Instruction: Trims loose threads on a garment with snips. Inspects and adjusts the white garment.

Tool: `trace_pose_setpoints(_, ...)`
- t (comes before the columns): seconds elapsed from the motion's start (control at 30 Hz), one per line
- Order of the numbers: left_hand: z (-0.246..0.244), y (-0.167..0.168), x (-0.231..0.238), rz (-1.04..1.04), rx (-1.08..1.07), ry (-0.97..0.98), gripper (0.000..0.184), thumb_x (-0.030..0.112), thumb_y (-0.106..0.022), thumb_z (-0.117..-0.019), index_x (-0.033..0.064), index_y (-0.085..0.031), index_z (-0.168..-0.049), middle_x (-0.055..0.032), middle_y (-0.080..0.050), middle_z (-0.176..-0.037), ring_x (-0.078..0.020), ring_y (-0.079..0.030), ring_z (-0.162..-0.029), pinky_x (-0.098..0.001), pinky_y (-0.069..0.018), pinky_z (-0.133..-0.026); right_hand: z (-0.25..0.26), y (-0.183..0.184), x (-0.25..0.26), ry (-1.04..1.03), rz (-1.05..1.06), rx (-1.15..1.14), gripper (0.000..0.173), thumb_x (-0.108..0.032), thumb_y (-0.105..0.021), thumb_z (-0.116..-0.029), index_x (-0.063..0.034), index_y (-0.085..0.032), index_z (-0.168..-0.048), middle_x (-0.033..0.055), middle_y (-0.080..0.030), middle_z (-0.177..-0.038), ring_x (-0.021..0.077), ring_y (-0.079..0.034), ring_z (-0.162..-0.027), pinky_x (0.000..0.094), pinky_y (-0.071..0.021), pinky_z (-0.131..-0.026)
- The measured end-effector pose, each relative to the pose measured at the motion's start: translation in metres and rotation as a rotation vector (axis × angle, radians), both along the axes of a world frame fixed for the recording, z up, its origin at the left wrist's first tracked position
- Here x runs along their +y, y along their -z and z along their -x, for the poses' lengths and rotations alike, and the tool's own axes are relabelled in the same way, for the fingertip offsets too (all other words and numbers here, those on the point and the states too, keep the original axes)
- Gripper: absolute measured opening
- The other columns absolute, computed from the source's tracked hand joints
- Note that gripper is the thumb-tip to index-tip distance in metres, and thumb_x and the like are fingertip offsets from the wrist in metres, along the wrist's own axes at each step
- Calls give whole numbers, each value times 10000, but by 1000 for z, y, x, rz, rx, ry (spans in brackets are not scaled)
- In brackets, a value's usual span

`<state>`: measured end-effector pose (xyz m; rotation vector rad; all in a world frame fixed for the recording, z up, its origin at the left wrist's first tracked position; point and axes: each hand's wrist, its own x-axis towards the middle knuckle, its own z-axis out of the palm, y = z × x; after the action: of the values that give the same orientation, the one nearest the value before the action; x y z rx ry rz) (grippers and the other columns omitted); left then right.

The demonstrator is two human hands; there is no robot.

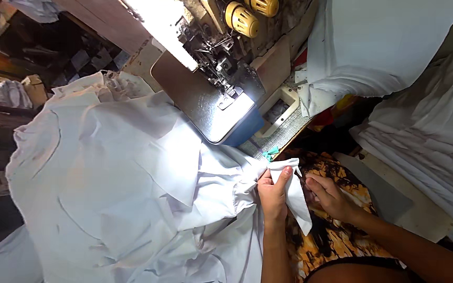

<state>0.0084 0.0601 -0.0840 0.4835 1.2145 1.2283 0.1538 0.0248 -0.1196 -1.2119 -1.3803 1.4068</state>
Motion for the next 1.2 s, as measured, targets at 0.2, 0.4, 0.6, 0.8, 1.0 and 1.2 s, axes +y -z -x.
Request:
trace_pose_setpoints(0.2,2,3,-1,-16,-2,3,181,-82,-678,-881,-85,-649,-1059,-104,-755,-851,-129,-740,-739,-293,-635,-724,-5,-4,7,19,-55,-116,436,-409,-396,-1103,-73,-641,-974,-86,-503,-677,-48,-487,-589,139,-432,-557)
trace_pose_setpoints(0.4,1,3,-2,-12,30,-24,177,-94,-694,-867,-86,-659,-1040,-101,-757,-820,-127,-742,-716,-286,-636,-705,-2,-8,8,95,40,-132,423,-385,-365,-1111,-93,-634,-965,-112,-478,-668,-52,-456,-568,133,-403,-530)
trace_pose_setpoints(0.6,1,1,-1,14,20,-26,228,-103,-715,-843,-92,-652,-1061,-109,-758,-834,-128,-742,-718,-287,-638,-700,6,-5,-3,112,45,-92,429,-408,-368,-1109,-122,-603,-893,-113,-467,-648,-58,-451,-546,121,-395,-507)
trace_pose_setpoints(0.8,1,0,-1,23,21,-26,227,-108,-718,-839,-93,-657,-1056,-107,-760,-833,-128,-741,-708,-279,-636,-692,8,-6,3,108,0,-98,429,-410,-370,-1109,-131,-571,-853,-110,-456,-649,-56,-440,-549,121,-383,-513)
trace_pose_setpoints(1.0,1,-2,-1,33,23,-33,242,-108,-714,-830,-96,-652,-1064,-105,-755,-830,-121,-737,-714,-274,-634,-697,1,-4,17,47,-40,-151,407,-415,-431,-1087,-127,-577,-839,-102,-424,-625,-45,-403,-529,144,-350,-505)
trace_pose_setpoints(1.2,1,-3,-1,46,-5,-43,267,-105,-721,-830,-103,-648,-1087,-119,-755,-845,-131,-738,-720,-282,-634,-701,-9,-8,25,0,-85,-189,413,-384,-421,-1094,-107,-665,-909,-117,-445,-626,-68,-401,-533,123,-349,-510)
